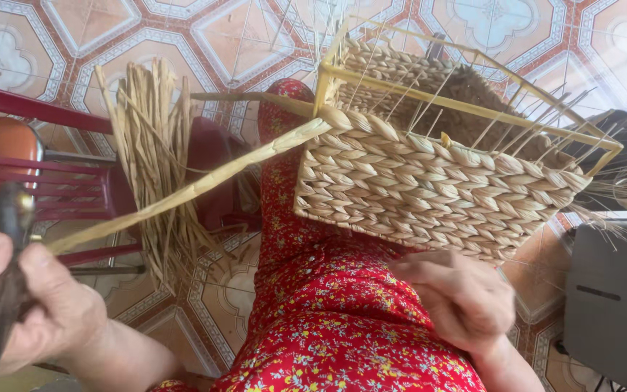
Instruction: The person weaves dried palm leaves into a rectangular basket using a yellow plastic frame. They interlace the leaves through the frame, pull them tight, and trim excess material with scissors.
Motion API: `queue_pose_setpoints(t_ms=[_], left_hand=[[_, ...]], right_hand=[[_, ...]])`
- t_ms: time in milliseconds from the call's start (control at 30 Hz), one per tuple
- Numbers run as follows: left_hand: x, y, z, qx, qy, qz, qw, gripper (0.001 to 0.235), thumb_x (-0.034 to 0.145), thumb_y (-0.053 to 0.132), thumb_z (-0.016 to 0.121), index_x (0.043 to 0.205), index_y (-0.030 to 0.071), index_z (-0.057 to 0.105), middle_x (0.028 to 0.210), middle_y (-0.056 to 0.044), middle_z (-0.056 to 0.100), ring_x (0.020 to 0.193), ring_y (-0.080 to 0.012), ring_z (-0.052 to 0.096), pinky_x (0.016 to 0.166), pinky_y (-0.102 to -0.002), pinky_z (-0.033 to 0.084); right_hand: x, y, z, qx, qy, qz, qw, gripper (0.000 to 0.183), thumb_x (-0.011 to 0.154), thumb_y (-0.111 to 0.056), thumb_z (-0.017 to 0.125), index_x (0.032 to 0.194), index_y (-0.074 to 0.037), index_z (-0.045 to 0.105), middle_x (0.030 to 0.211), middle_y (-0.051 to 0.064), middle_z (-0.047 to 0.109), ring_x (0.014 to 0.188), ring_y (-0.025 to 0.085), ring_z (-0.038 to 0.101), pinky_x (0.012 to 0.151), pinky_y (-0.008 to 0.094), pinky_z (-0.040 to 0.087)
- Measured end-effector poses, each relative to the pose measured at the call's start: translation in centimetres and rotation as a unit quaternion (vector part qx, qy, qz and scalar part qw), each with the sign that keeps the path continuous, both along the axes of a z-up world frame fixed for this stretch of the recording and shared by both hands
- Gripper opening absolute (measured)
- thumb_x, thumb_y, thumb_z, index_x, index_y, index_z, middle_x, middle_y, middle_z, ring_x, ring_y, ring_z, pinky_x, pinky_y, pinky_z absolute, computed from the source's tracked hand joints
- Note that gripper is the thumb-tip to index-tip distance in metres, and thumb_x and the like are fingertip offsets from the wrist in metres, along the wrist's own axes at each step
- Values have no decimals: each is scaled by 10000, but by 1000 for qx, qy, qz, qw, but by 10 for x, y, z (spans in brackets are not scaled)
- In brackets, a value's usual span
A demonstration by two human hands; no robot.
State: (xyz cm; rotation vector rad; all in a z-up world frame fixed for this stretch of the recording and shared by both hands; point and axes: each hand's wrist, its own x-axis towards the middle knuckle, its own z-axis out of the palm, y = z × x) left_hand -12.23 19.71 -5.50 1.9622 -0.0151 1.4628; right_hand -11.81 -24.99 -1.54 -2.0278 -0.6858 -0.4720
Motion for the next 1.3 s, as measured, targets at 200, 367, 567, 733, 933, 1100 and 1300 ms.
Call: queue_pose_setpoints(t_ms=[200,367,567,733,933,1100,1300], left_hand=[[9,-33,46,-30,-2,-102,994,58,1102,30,647,1147,-6,650,1037,-136,691,714,-154,632,616,-278,538],[24,-64,68,-55,49,-224,972,63,1044,24,689,1107,29,685,1012,-103,706,687,-106,636,611,-243,561],[44,-154,57,-98,202,-479,849,128,975,39,726,1100,62,708,1086,-114,736,784,-94,712,645,-217,656],[67,-226,51,-46,271,-514,813,316,929,71,774,1229,53,676,928,-15,623,713,-64,590,571,-236,531],[85,-253,41,13,228,-514,827,336,983,106,743,1290,107,608,945,8,551,762,-69,568,592,-238,522],[73,-275,32,-41,247,-553,794,274,1047,169,694,1304,130,605,961,24,543,716,-54,543,580,-214,504],[75,-272,17,8,181,-586,790,503,1002,348,688,1365,22,566,1014,-4,577,855,-118,575,709,-260,558]], right_hand=[[7,5,9,-26,30,51,998,277,812,50,730,1063,-37,652,991,72,762,827,190,762,681,295,585],[11,12,5,-23,29,57,998,294,829,33,751,1096,-35,651,1020,73,774,764,160,738,640,286,564],[13,25,1,-45,57,73,995,474,853,-22,755,1285,-26,560,1137,108,731,937,244,744,802,333,590],[15,28,-4,-52,155,-14,986,666,811,-35,782,1409,-12,490,1085,140,705,918,247,746,796,337,606],[1,0,-14,-45,100,-184,977,626,836,17,769,1408,-33,520,1138,118,682,943,208,726,828,334,600],[-6,-3,-59,42,138,-62,988,627,834,21,742,1385,34,445,1258,174,622,1123,235,679,947,319,578],[-1,-10,-62,205,174,-79,960,658,951,42,617,1541,16,327,1170,175,689,1013,220,744,855,331,652]])
